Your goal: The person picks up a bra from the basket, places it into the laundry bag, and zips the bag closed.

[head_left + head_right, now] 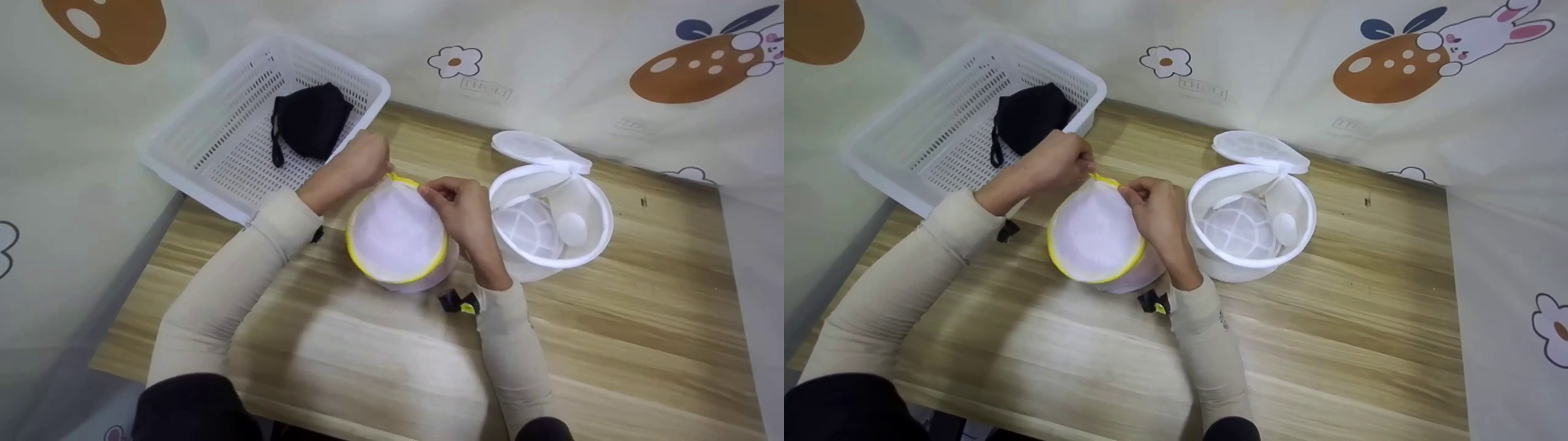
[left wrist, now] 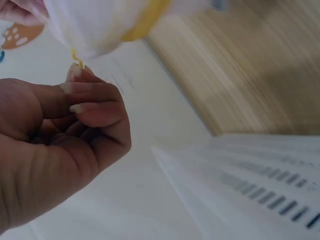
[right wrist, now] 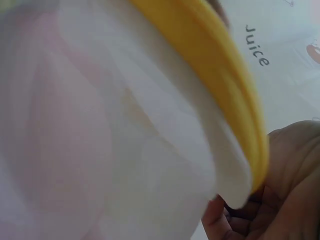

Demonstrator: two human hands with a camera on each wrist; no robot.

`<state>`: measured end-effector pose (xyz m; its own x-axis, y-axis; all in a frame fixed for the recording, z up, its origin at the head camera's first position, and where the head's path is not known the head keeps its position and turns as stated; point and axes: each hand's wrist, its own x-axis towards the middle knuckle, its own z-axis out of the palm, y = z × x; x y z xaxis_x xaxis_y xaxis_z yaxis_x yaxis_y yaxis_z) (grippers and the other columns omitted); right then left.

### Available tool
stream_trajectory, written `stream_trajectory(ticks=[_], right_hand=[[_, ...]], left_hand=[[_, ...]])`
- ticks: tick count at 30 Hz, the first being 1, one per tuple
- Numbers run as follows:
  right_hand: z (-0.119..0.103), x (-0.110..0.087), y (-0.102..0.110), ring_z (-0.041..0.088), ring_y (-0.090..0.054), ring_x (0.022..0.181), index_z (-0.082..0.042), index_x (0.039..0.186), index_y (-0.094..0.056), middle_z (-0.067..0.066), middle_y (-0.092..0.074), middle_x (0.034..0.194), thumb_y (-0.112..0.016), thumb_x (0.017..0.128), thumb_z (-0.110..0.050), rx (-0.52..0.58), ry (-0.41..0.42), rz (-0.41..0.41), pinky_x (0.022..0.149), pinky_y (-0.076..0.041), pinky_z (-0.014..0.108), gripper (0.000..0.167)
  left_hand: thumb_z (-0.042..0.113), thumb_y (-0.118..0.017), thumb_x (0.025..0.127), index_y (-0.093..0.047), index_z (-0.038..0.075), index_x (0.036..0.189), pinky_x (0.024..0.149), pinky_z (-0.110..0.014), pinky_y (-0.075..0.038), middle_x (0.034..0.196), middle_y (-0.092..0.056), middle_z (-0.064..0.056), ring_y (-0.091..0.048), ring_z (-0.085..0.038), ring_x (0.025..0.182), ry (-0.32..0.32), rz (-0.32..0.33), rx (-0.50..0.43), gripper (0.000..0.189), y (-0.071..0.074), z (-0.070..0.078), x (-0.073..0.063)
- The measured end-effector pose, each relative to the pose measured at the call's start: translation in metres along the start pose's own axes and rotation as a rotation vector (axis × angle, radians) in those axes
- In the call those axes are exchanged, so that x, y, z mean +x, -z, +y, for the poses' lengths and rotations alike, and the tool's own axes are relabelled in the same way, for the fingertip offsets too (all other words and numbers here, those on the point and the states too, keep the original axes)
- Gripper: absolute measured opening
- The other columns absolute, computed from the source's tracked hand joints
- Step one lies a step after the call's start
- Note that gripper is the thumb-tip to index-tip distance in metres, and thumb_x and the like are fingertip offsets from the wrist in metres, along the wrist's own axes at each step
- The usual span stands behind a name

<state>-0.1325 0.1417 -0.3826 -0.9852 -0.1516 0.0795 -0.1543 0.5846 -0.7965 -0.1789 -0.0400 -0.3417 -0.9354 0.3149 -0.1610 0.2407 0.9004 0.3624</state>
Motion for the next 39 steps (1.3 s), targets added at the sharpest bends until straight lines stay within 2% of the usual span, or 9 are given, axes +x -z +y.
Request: stream_trajectory(ticks=[4,13,18,23,26,30,33,35,39], right_hand=[[-0.001,0.001,0.002,0.014,-0.057,0.067,-0.006,0.09,-0.076,0.004,-0.067,0.076,-0.07,0.089,-0.021,-0.006,0.016,0.01,0.059,-0.045,0.025,0.017],[0.001,0.002,-0.002,0.013,-0.054,0.065,-0.012,0.102,-0.074,0.002,-0.064,0.072,-0.069,0.089,-0.027,0.011,0.031,-0.08,0.057,-0.043,0.026,0.021],[0.004,0.004,-0.007,0.011,-0.054,0.065,-0.011,0.097,-0.075,0.0,-0.065,0.073,-0.068,0.09,-0.029,0.021,0.092,-0.052,0.058,-0.042,0.025,0.021],[0.007,0.006,-0.013,0.011,-0.053,0.062,-0.006,0.087,-0.076,0.001,-0.064,0.069,-0.07,0.089,-0.024,-0.001,0.106,-0.013,0.056,-0.042,0.023,0.019],[0.006,0.007,-0.011,0.011,-0.053,0.06,-0.006,0.085,-0.076,0.001,-0.063,0.067,-0.071,0.088,-0.022,-0.021,0.105,0.019,0.055,-0.041,0.023,0.018],[0.003,0.006,-0.008,0.012,-0.053,0.06,-0.006,0.084,-0.076,0.001,-0.063,0.066,-0.072,0.087,-0.021,-0.058,0.103,0.054,0.056,-0.041,0.025,0.016],[0.002,0.005,-0.009,0.012,-0.055,0.061,-0.006,0.086,-0.076,0.002,-0.064,0.068,-0.071,0.088,-0.022,-0.064,0.105,0.046,0.056,-0.042,0.026,0.017],[0.003,0.004,-0.01,0.013,-0.055,0.061,-0.006,0.087,-0.076,0.002,-0.065,0.069,-0.071,0.088,-0.022,-0.061,0.101,0.05,0.057,-0.042,0.026,0.017],[0.004,0.003,-0.012,0.013,-0.055,0.063,-0.005,0.088,-0.075,0.003,-0.064,0.07,-0.071,0.088,-0.021,-0.024,0.06,0.105,0.057,-0.043,0.026,0.017]], left_hand=[[0.013,-0.065,0.089,-0.072,-0.001,0.078,0.08,-0.039,-0.049,0.083,-0.069,-0.014,-0.06,-0.03,0.084,0.01,0.05,-0.006,0.019,0.001,-0.007,0.001],[0.012,-0.065,0.088,-0.07,0.0,0.076,0.076,-0.038,-0.048,0.078,-0.066,-0.011,-0.054,-0.023,0.076,0.016,0.022,-0.052,0.019,0.004,0.001,0.0],[0.02,-0.063,0.092,-0.07,0.003,0.079,0.069,-0.034,-0.046,0.075,-0.063,-0.007,-0.05,-0.019,0.069,-0.017,0.007,0.071,0.023,0.002,0.013,0.002],[0.018,-0.061,0.093,-0.065,0.004,0.078,0.056,-0.029,-0.043,0.063,-0.05,-0.002,-0.043,-0.014,0.061,-0.084,0.042,0.245,0.021,-0.008,0.017,0.004],[0.014,-0.062,0.092,-0.059,0.006,0.07,0.055,-0.028,-0.041,0.059,-0.039,0.001,-0.041,-0.014,0.06,-0.112,0.096,0.227,0.024,-0.011,0.016,0.006],[0.007,-0.061,0.091,-0.044,0.011,0.059,0.053,-0.027,-0.038,0.058,-0.033,0.003,-0.038,-0.015,0.059,-0.137,0.143,0.124,0.036,-0.011,0.012,0.006],[0.003,-0.057,0.091,-0.044,0.011,0.059,0.051,-0.026,-0.033,0.058,-0.033,0.003,-0.036,-0.015,0.057,-0.144,0.167,0.093,0.036,-0.011,0.009,0.003],[0.003,-0.056,0.092,-0.053,0.006,0.063,0.051,-0.026,-0.034,0.058,-0.04,0.0,-0.037,-0.015,0.058,-0.145,0.182,0.083,0.029,-0.013,0.009,0.001],[0.005,-0.055,0.095,-0.062,-0.004,0.089,0.059,-0.03,-0.046,0.076,-0.061,-0.011,-0.052,-0.019,0.067,-0.125,0.19,0.026,0.012,-0.016,0.017,0.0]])
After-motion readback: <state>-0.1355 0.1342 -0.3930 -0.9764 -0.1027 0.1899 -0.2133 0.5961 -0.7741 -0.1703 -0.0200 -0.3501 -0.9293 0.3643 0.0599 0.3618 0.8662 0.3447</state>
